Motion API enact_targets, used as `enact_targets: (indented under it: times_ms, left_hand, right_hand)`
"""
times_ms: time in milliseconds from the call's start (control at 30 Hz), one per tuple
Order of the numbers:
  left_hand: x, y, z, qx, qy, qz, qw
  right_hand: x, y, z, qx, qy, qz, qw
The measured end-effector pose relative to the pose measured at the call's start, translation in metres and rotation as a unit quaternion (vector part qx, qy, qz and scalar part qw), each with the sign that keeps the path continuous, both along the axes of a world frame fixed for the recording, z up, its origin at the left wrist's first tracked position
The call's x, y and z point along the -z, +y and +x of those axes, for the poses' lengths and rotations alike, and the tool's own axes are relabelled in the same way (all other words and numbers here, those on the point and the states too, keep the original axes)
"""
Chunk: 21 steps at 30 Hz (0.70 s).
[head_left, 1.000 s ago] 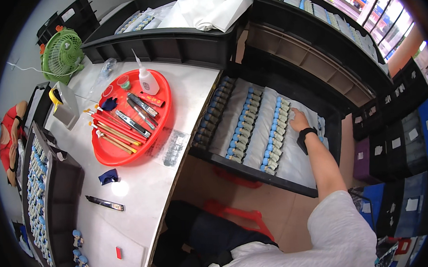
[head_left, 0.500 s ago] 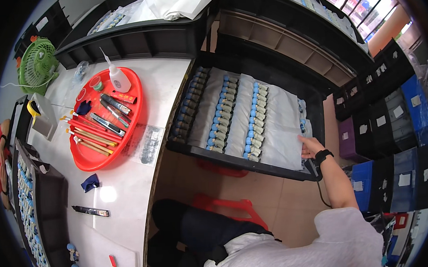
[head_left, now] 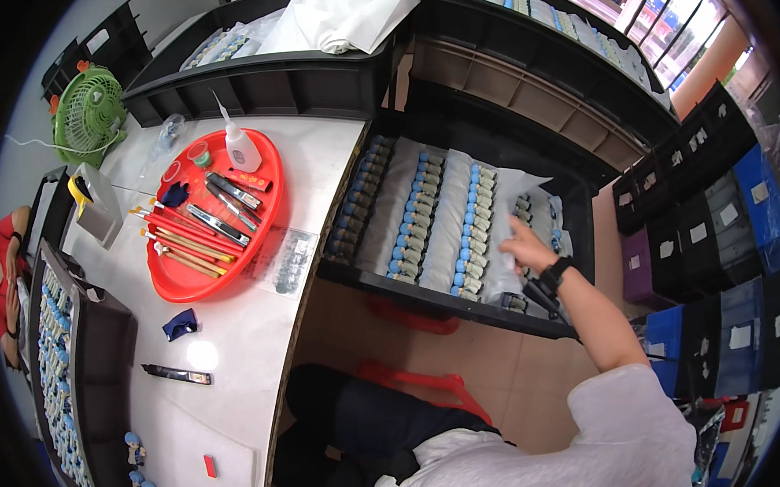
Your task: The person repeatedly picks up small blue and white figurines from a tray, attaches a small red piece to each one, and places the completed figures into a black bin. The process is repeated for multiple units.
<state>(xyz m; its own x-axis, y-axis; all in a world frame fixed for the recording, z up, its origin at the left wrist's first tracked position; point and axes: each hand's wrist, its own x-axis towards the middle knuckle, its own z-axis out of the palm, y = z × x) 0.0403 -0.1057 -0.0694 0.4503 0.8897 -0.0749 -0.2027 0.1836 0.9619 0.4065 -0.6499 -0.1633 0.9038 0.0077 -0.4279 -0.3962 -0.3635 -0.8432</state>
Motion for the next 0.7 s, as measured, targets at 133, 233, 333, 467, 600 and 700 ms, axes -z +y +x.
enact_targets:
  times_ms: [133, 233, 333, 467, 600, 700]
  left_hand:
    - [0.006, 0.008, -0.01, 0.018, -0.005, -0.005, 1.0]
    - [0.004, 0.004, -0.006, 0.012, 0.002, -0.005, 1.0]
    - [0.003, 0.003, -0.006, 0.008, 0.003, 0.0, 1.0]
    - [0.003, 0.002, -0.005, 0.001, 0.014, 0.001, 1.0]
    - [0.005, 0.006, -0.007, 0.008, 0.016, 0.014, 1.0]
    - [0.011, 0.014, -0.013, 0.023, 0.011, 0.008, 1.0]
  right_hand:
    - [0.016, 0.061, 0.032, -0.013, 0.055, -0.029, 0.998]
    - [0.033, 0.092, 0.048, -0.045, 0.077, -0.073, 0.993]
    - [0.049, 0.11, 0.054, -0.064, 0.072, -0.114, 0.989]
    - [0.056, 0.116, 0.057, -0.068, 0.038, -0.144, 0.987]
    - [0.043, 0.115, 0.055, -0.047, 0.041, -0.117, 0.991]
    - [0.045, 0.111, 0.051, -0.062, 0.042, -0.109, 0.991]
